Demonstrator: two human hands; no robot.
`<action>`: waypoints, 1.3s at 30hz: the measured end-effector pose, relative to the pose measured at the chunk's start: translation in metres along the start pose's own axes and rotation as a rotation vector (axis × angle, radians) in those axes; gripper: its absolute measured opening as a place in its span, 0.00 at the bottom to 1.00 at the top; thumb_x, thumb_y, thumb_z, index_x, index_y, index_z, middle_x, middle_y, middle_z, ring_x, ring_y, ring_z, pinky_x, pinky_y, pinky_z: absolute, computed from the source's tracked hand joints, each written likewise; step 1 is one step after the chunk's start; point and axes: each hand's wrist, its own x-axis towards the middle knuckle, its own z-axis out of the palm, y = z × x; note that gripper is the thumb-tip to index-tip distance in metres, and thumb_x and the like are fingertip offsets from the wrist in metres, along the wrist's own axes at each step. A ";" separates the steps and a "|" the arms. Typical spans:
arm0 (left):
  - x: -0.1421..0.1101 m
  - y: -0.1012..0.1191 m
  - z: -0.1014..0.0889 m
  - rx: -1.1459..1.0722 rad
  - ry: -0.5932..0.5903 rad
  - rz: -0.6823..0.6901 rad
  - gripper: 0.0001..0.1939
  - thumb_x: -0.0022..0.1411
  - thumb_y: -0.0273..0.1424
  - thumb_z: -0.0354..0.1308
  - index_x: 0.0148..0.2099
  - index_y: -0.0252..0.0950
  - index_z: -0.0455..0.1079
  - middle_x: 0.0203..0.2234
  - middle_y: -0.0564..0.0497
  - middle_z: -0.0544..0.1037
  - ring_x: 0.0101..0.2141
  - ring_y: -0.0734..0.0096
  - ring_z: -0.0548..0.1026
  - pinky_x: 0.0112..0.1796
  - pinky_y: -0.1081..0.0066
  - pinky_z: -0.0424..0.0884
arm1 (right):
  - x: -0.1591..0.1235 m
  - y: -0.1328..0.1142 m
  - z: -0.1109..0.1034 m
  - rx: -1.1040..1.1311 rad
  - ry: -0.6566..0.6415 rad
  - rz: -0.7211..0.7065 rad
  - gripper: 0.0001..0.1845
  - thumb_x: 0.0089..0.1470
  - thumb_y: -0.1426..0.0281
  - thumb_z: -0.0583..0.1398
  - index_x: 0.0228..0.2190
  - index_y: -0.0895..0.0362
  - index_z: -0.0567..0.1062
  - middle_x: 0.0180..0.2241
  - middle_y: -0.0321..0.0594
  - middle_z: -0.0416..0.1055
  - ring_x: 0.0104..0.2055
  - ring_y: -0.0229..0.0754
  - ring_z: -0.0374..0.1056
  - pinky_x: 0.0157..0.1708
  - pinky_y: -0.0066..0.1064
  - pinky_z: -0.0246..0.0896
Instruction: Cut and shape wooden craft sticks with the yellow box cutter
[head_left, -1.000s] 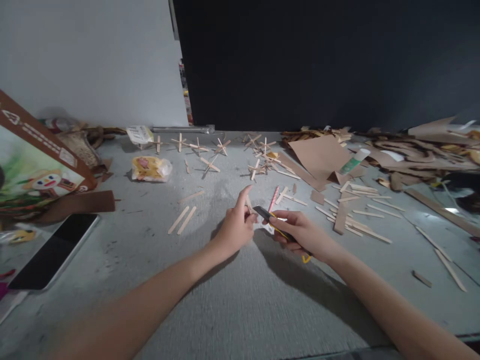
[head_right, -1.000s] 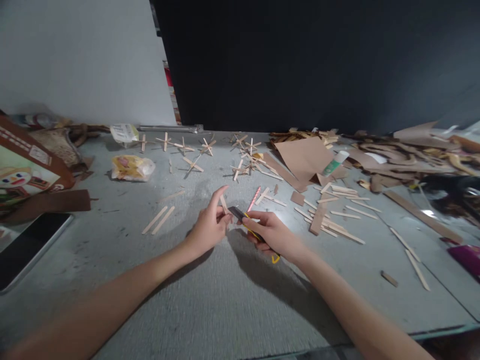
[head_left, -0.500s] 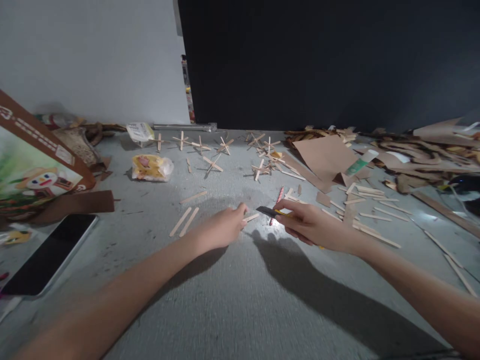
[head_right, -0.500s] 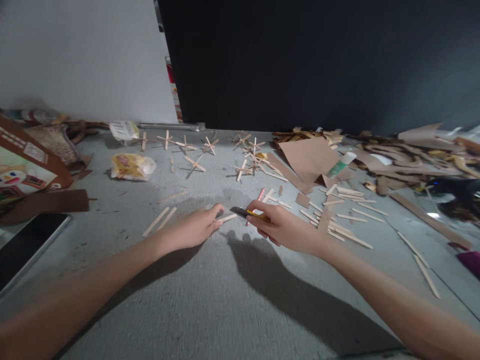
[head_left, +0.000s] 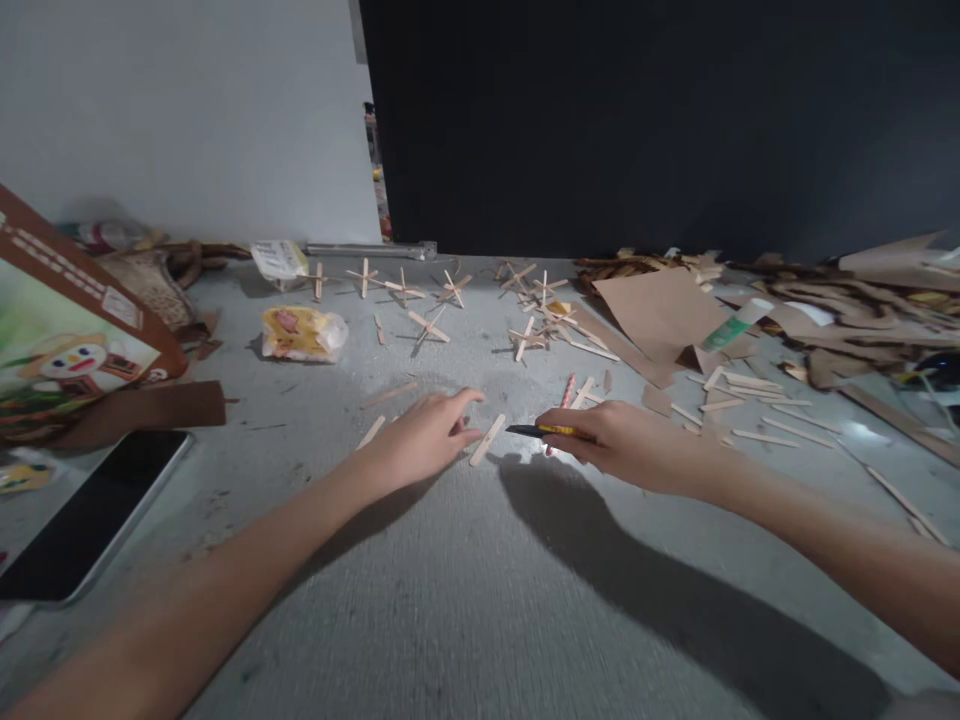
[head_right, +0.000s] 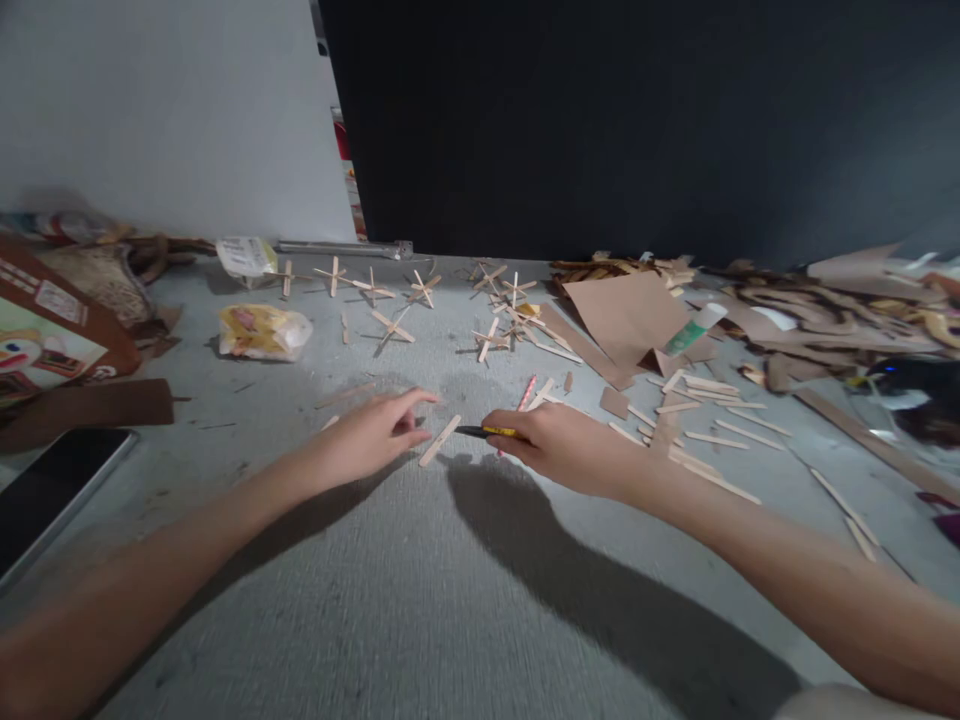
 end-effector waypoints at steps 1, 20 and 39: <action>0.001 0.000 0.000 0.003 -0.010 0.056 0.21 0.67 0.40 0.64 0.61 0.45 0.77 0.42 0.45 0.82 0.47 0.53 0.80 0.50 0.61 0.72 | 0.003 0.001 0.000 -0.064 0.017 -0.044 0.17 0.73 0.64 0.53 0.50 0.54 0.80 0.29 0.42 0.79 0.26 0.41 0.70 0.27 0.30 0.51; 0.001 -0.014 0.012 0.114 -0.084 0.171 0.19 0.68 0.39 0.66 0.60 0.49 0.80 0.68 0.46 0.71 0.71 0.47 0.61 0.71 0.41 0.50 | 0.034 0.002 0.002 -0.328 -0.081 -0.159 0.16 0.71 0.70 0.55 0.51 0.52 0.83 0.28 0.40 0.80 0.25 0.39 0.71 0.29 0.29 0.51; 0.002 -0.012 0.016 0.150 -0.073 0.137 0.21 0.68 0.38 0.65 0.62 0.49 0.78 0.69 0.46 0.71 0.71 0.45 0.62 0.69 0.41 0.52 | 0.033 -0.028 0.001 -0.732 -0.192 -0.215 0.27 0.57 0.83 0.60 0.58 0.64 0.77 0.28 0.48 0.78 0.27 0.44 0.72 0.26 0.32 0.45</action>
